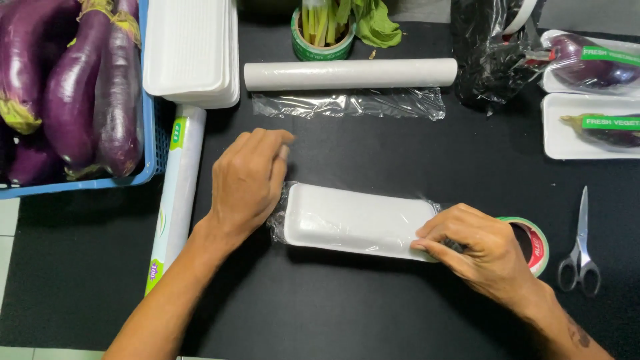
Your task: The person places an eggplant on a white tray, wraps the tray with plastic film, and secures the film with adhesive tape.
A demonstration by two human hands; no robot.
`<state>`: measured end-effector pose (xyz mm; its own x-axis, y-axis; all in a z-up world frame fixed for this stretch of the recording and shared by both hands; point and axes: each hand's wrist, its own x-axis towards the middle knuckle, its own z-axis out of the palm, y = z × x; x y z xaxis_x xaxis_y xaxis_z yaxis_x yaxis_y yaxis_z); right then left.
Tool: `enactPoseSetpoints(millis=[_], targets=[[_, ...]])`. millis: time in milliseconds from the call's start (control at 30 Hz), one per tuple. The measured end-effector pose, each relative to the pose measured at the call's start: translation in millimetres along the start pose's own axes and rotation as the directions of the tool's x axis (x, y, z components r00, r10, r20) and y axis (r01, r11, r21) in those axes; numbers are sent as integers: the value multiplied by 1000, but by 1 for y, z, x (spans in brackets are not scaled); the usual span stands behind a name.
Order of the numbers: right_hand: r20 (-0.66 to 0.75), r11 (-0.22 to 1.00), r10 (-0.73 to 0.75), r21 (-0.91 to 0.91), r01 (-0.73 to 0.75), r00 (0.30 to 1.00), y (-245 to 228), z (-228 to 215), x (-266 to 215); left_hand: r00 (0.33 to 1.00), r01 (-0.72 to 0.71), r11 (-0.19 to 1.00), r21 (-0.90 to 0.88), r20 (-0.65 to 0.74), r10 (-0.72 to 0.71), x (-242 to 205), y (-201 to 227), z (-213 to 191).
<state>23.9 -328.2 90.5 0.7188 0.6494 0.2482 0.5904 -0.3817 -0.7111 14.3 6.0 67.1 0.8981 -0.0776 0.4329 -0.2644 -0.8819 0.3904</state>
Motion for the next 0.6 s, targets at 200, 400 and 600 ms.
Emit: enactPoseSetpoints(millis=[200, 400, 600], targets=[[-5, 999, -35, -14, 35, 999, 2, -1, -4, 870, -263, 929, -262, 351, 346, -10, 67, -3], [1, 998, -53, -22, 53, 999, 3, -2, -7, 915, -104, 924, -368, 328, 234, -21, 74, 9], [-17, 997, -75, -33, 74, 997, 2, -4, -6, 880, 97, 935, -342, 468, 80, -19, 68, 14]])
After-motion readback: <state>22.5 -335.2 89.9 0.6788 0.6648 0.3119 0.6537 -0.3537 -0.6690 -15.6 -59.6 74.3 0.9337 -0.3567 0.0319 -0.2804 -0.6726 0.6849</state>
